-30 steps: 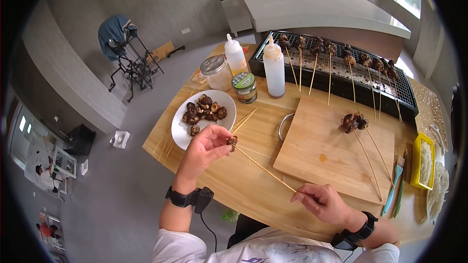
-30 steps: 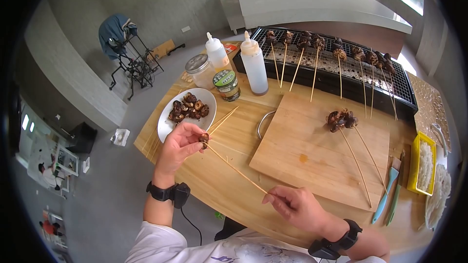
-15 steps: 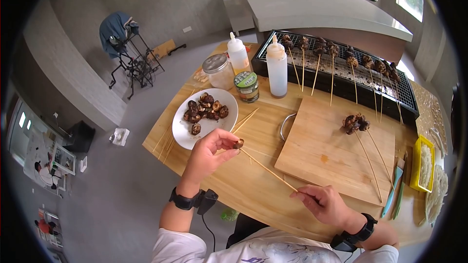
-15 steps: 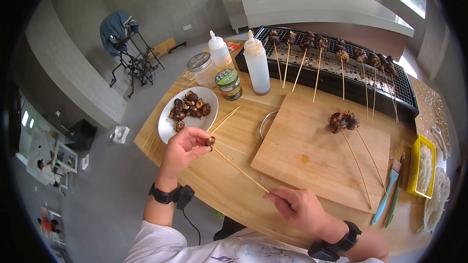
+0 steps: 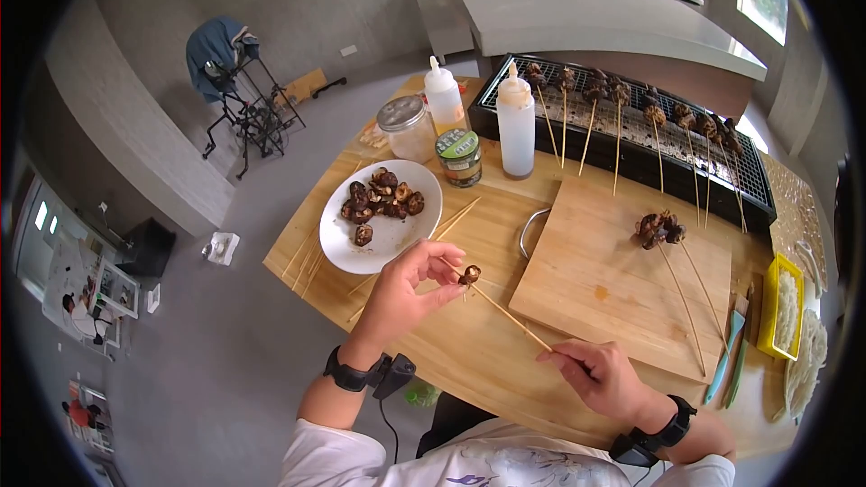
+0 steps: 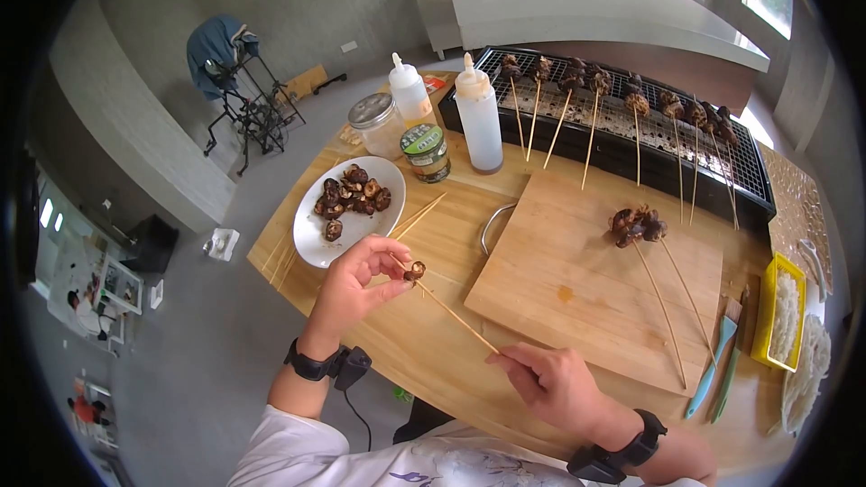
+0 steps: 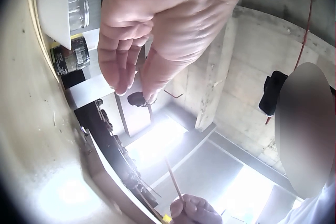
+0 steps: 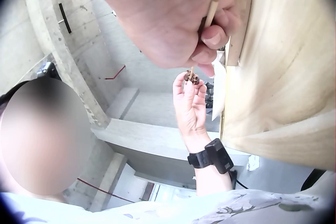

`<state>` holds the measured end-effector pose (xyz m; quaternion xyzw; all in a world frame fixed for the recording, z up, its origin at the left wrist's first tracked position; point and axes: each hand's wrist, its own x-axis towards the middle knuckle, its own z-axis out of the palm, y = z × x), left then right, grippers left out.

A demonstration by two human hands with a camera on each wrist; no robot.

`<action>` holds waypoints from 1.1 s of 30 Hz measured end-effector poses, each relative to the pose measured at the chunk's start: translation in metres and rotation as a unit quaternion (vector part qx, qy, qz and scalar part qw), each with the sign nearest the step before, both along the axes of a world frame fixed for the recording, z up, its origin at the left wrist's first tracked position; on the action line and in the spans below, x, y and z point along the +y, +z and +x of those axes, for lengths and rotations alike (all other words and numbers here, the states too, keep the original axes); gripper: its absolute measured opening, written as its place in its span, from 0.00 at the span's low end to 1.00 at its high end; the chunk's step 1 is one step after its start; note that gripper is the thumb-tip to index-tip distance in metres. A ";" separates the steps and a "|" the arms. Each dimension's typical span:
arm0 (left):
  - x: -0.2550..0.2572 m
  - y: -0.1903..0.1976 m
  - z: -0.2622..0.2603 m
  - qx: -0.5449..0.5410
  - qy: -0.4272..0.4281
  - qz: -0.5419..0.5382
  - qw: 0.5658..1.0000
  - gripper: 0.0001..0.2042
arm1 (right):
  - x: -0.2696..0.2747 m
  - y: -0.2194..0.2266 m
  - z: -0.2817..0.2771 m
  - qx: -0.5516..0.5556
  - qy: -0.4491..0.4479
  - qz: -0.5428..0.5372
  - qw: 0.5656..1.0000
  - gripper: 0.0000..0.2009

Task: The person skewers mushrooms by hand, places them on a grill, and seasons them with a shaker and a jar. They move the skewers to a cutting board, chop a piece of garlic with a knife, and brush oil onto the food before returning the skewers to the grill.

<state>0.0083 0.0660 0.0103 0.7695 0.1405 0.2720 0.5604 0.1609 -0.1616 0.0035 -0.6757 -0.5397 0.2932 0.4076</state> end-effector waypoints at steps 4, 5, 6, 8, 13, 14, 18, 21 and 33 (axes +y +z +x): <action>0.012 0.009 -0.009 0.033 0.080 0.042 0.995 0.12 | 0.000 0.002 0.001 0.022 0.000 0.003 1.000 0.07; 0.023 0.011 -0.016 0.043 0.122 0.096 0.987 0.11 | 0.000 0.002 0.001 0.023 0.001 0.003 1.000 0.07; 0.036 0.014 -0.021 0.073 0.175 0.165 0.968 0.09 | 0.001 0.002 0.002 0.047 0.000 -0.009 0.999 0.07; 0.065 0.018 -0.033 0.144 0.243 0.279 0.918 0.08 | 0.001 0.001 0.002 0.071 0.000 -0.021 0.997 0.07; 0.109 0.013 -0.046 0.289 0.189 0.340 0.875 0.11 | 0.003 0.002 0.001 0.074 0.012 -0.034 0.997 0.06; 0.114 0.006 -0.047 0.289 0.190 0.340 0.875 0.11 | 0.003 0.002 0.001 0.073 0.013 -0.034 0.997 0.06; 0.121 -0.005 -0.045 0.337 0.135 0.388 0.847 0.15 | 0.002 0.000 0.001 0.086 0.011 -0.043 0.995 0.06; 0.123 -0.007 -0.044 0.352 0.137 0.385 0.842 0.16 | 0.002 0.000 0.001 0.084 0.016 -0.041 0.995 0.06; 0.076 0.014 -0.032 0.248 0.182 0.207 0.929 0.17 | 0.001 -0.002 0.002 0.088 0.024 -0.036 0.995 0.06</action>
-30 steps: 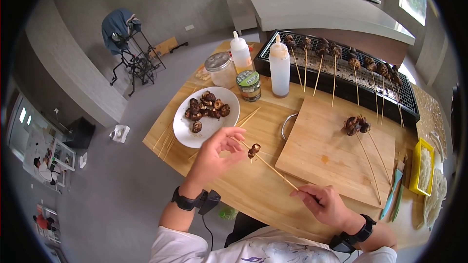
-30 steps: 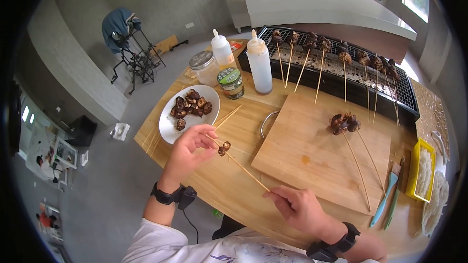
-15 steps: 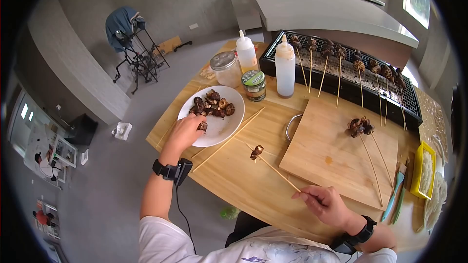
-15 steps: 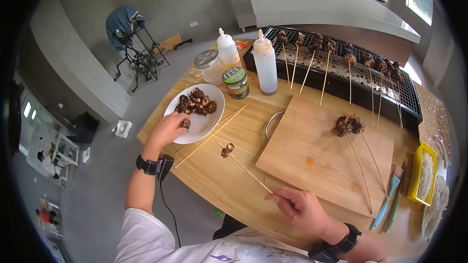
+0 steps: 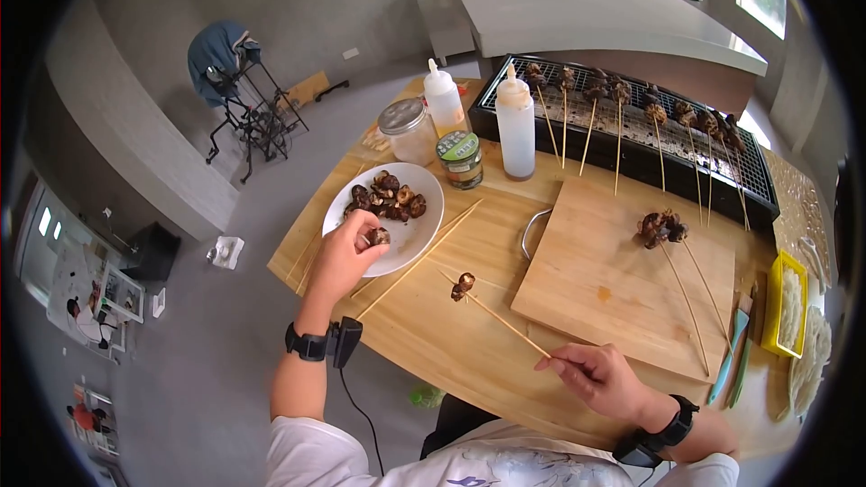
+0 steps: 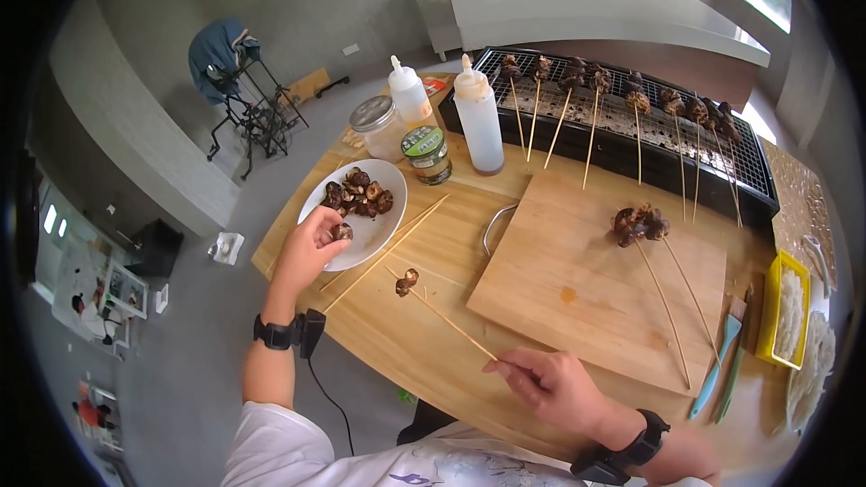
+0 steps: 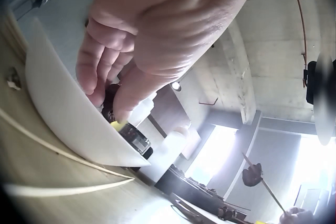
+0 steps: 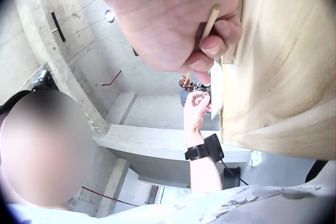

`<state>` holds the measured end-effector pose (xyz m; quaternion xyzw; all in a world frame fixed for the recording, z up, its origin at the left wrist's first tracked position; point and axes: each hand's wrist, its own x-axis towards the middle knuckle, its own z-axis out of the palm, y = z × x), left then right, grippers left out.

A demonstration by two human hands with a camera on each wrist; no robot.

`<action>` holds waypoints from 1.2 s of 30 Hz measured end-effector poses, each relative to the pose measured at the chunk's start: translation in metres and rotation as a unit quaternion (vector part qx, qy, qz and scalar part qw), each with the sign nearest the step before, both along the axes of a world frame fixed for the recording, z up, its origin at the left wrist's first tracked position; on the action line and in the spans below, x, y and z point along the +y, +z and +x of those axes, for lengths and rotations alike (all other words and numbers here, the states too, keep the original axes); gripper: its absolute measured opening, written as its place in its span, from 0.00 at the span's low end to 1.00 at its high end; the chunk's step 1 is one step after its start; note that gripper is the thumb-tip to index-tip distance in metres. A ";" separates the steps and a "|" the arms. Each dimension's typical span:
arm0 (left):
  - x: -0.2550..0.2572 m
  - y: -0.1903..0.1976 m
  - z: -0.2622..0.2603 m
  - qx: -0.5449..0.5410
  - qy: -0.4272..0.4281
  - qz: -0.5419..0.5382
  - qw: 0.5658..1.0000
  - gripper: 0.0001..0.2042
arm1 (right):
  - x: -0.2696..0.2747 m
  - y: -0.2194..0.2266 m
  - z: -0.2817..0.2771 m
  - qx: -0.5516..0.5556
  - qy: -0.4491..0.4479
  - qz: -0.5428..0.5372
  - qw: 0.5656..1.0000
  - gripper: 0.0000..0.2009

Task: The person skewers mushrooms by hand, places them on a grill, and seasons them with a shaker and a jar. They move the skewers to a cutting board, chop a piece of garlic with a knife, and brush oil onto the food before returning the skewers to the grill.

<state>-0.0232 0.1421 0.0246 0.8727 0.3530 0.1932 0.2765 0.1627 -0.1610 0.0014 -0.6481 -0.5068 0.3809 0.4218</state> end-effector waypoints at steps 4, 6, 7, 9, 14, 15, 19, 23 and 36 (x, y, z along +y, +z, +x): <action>-0.025 -0.008 0.003 -0.157 -0.084 -0.107 0.978 0.16 | 0.001 0.002 -0.001 0.008 0.003 0.006 1.000 0.06; -0.039 -0.003 0.006 -0.181 -0.092 -0.162 0.966 0.15 | 0.000 0.002 -0.001 0.003 0.005 0.003 1.000 0.06; -0.044 -0.002 0.008 -0.196 -0.099 -0.203 0.954 0.16 | 0.000 0.002 -0.001 -0.002 0.007 0.000 1.000 0.06; -0.047 -0.004 0.009 -0.209 -0.116 -0.253 0.938 0.16 | 0.000 -0.001 -0.001 -0.003 0.008 0.005 1.000 0.06; -0.059 -0.002 0.012 -0.193 -0.111 -0.239 0.945 0.16 | 0.000 -0.002 -0.001 -0.011 0.010 0.014 1.000 0.06; -0.060 -0.002 0.012 -0.187 -0.110 -0.227 0.949 0.17 | 0.000 -0.003 -0.002 -0.005 0.005 0.016 1.000 0.06; -0.062 -0.006 0.013 -0.179 -0.102 -0.208 0.956 0.16 | 0.000 -0.002 -0.002 -0.003 -0.004 0.005 1.000 0.07; -0.063 -0.008 0.015 -0.163 -0.105 -0.130 0.972 0.16 | 0.000 -0.002 -0.002 -0.005 0.000 0.001 1.000 0.07; -0.075 -0.002 0.017 -0.122 -0.104 0.040 0.986 0.16 | 0.001 0.001 -0.002 -0.012 -0.005 -0.013 1.000 0.07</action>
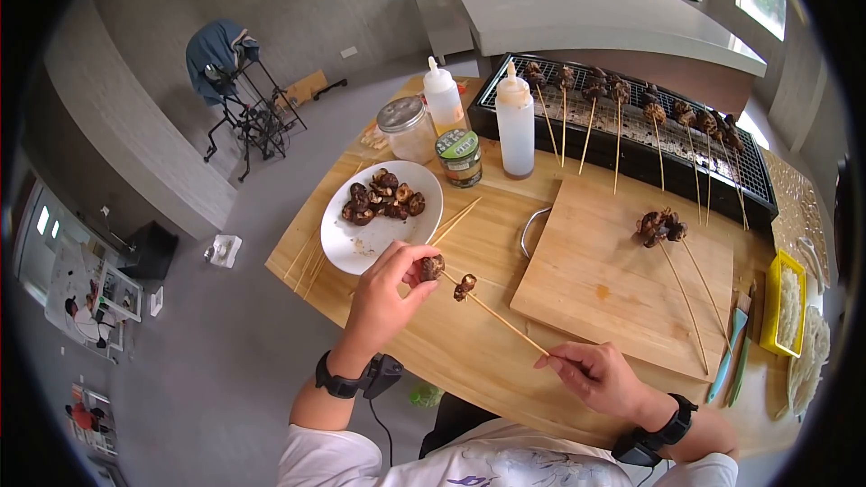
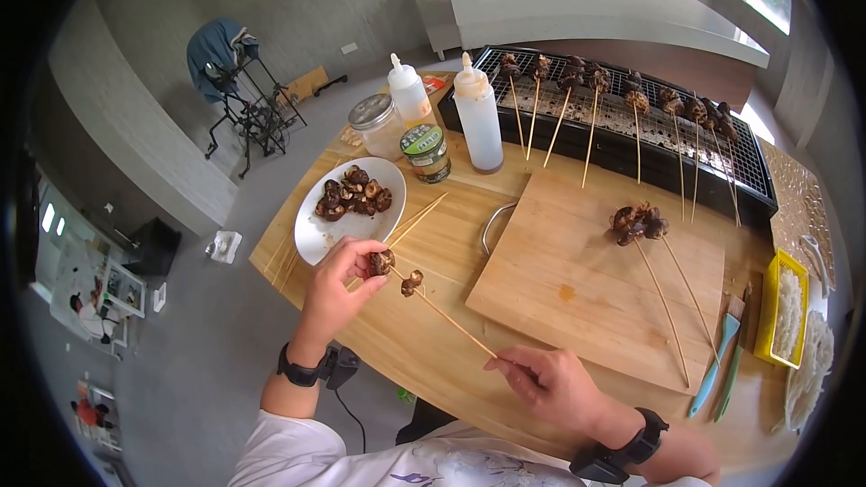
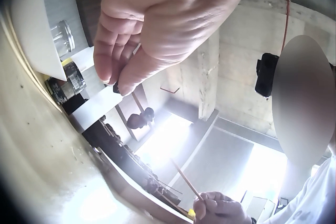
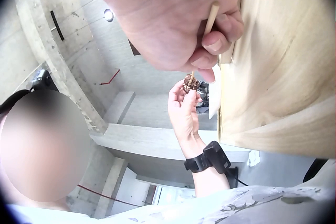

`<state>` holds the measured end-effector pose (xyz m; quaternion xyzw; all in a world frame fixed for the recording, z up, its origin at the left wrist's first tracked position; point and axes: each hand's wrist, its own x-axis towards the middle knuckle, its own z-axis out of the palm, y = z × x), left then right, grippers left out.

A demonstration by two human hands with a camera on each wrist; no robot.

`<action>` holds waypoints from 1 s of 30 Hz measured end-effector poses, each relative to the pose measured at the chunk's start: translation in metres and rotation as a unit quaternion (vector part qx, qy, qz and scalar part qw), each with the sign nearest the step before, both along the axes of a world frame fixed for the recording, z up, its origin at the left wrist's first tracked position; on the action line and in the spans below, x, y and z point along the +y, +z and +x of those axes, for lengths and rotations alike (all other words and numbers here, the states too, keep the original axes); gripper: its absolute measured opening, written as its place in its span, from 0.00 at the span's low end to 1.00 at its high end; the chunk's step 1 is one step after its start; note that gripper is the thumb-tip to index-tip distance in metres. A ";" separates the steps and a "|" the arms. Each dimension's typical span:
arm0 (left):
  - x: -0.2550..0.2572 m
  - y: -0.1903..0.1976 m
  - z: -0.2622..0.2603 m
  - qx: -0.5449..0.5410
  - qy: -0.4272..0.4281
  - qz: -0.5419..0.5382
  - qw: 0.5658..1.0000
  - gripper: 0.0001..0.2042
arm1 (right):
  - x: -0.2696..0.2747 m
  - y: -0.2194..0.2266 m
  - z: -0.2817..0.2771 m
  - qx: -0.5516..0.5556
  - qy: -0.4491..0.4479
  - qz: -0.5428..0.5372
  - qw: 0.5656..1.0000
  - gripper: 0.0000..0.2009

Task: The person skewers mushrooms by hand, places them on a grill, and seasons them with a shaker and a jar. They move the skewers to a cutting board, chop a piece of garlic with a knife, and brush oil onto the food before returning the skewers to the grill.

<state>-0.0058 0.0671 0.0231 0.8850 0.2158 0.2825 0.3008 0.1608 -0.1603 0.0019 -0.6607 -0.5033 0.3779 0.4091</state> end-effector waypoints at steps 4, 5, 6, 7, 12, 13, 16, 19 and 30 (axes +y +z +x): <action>-0.002 -0.001 -0.001 0.008 -0.013 0.062 0.998 0.18 | 0.000 0.001 0.000 -0.026 0.001 0.006 1.000 0.07; -0.004 0.001 -0.001 0.015 -0.012 0.076 0.997 0.18 | 0.000 0.001 0.001 -0.026 0.001 0.006 1.000 0.07; -0.006 0.001 0.000 0.021 -0.012 0.091 0.996 0.18 | -0.001 0.001 0.001 -0.030 0.000 0.010 0.999 0.07; -0.006 0.001 0.000 0.021 -0.011 0.091 0.996 0.18 | -0.001 0.001 0.001 -0.035 -0.001 0.014 0.999 0.07; -0.007 -0.006 0.000 -0.006 -0.039 0.134 0.990 0.18 | 0.000 0.004 0.001 -0.041 -0.001 0.018 0.999 0.07; -0.007 -0.007 0.000 -0.006 -0.039 0.134 0.990 0.18 | 0.000 0.004 0.001 -0.043 -0.001 0.017 0.999 0.07; -0.009 -0.008 0.000 -0.002 -0.050 0.133 0.990 0.18 | 0.000 0.003 0.001 -0.045 0.000 0.013 0.999 0.07; -0.011 -0.008 0.001 -0.006 -0.048 0.127 0.991 0.18 | -0.001 0.005 0.001 -0.035 -0.001 0.003 0.999 0.07; -0.014 -0.019 0.005 -0.031 -0.043 0.131 0.990 0.19 | -0.001 -0.007 -0.002 -0.100 -0.015 0.068 0.993 0.07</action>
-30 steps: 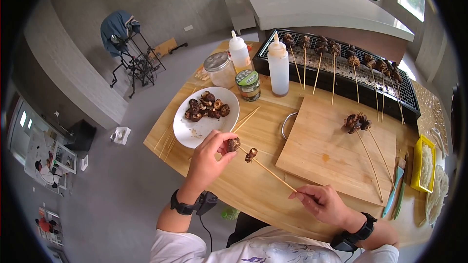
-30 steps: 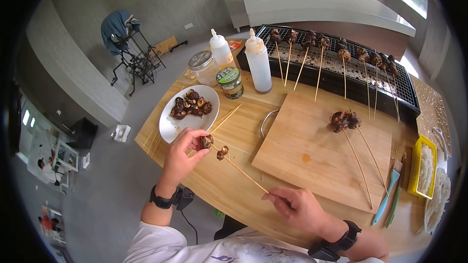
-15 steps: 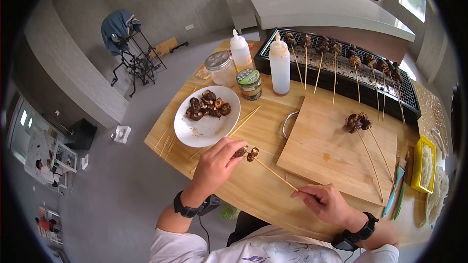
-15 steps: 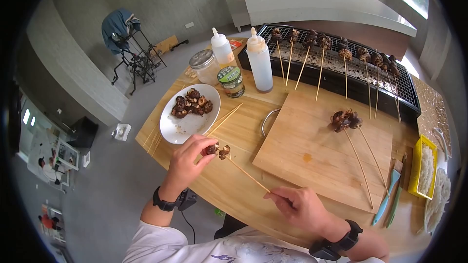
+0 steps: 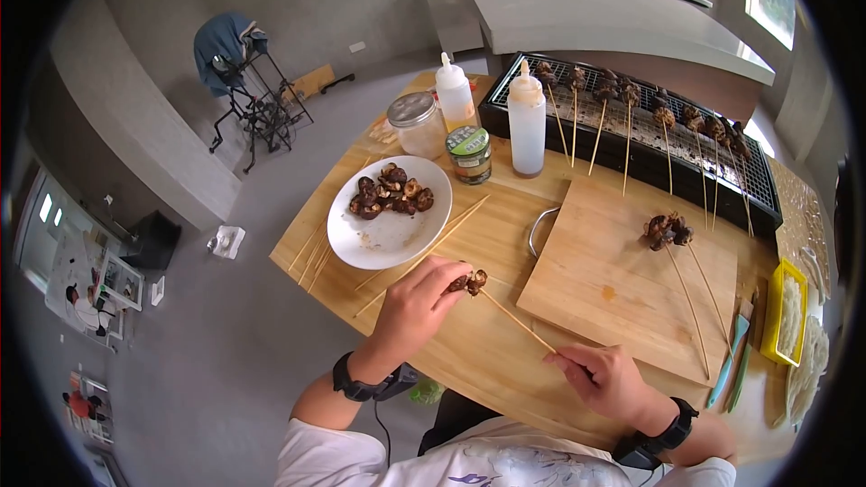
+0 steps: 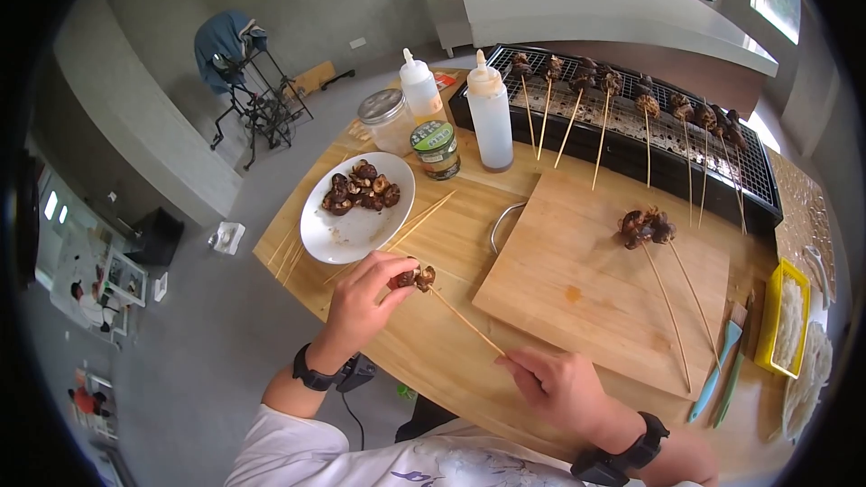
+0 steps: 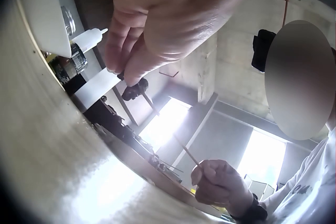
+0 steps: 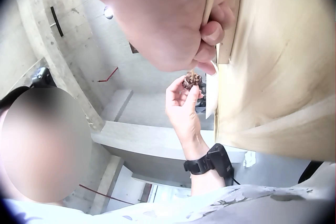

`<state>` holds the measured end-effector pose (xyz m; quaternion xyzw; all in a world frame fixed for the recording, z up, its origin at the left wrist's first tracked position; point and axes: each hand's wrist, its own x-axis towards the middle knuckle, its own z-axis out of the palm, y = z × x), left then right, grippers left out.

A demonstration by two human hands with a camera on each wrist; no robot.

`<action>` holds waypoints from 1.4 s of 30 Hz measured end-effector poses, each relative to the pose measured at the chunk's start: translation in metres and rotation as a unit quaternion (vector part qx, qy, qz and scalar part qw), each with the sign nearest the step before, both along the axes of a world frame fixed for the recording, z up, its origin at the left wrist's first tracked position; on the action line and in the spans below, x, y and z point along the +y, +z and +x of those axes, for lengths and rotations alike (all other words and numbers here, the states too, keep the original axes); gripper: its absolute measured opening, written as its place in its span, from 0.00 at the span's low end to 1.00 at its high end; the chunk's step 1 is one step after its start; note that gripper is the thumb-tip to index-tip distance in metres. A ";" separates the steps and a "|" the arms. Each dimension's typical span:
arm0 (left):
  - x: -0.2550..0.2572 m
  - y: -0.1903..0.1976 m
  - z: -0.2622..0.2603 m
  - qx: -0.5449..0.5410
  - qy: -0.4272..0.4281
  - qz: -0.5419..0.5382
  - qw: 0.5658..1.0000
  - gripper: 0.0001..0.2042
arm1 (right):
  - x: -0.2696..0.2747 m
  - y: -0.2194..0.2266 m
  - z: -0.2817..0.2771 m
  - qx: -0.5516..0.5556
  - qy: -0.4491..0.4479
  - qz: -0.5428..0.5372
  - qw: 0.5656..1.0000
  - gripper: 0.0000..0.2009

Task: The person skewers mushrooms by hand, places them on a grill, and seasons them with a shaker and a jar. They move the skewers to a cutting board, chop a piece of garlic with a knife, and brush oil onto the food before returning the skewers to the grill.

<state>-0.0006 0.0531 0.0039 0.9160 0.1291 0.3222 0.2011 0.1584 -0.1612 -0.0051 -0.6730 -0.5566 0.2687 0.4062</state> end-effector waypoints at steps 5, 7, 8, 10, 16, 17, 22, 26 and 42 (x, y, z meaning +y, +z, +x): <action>0.001 0.001 -0.001 0.017 -0.003 -0.032 0.999 0.18 | 0.000 0.003 0.001 -0.012 -0.008 -0.020 1.000 0.07; 0.006 0.005 -0.002 0.021 -0.004 -0.015 1.000 0.19 | 0.001 0.003 0.001 0.014 -0.005 -0.006 1.000 0.07; 0.007 0.008 -0.002 0.028 -0.018 0.000 0.999 0.19 | 0.001 0.005 0.002 0.014 -0.005 -0.006 1.000 0.07; 0.010 0.019 -0.004 0.033 -0.032 0.016 0.999 0.20 | 0.001 0.009 0.003 0.062 0.003 -0.050 0.997 0.07; 0.081 0.054 -0.015 0.115 0.089 0.000 0.989 0.11 | 0.002 0.011 0.003 0.102 0.002 -0.059 0.993 0.07; 0.100 0.054 -0.013 0.169 0.099 0.002 0.981 0.11 | 0.002 0.012 0.003 0.101 0.005 -0.058 0.993 0.07; 0.163 0.033 0.001 0.312 0.130 -0.083 0.937 0.12 | 0.001 0.010 0.003 0.116 0.001 -0.059 0.992 0.07; 0.178 0.007 0.013 0.334 0.133 0.042 0.932 0.14 | 0.001 0.010 0.003 0.118 0.002 -0.058 0.991 0.07; 0.154 0.018 0.006 0.386 0.094 0.064 0.916 0.08 | 0.001 0.009 0.003 0.123 0.012 -0.069 0.990 0.06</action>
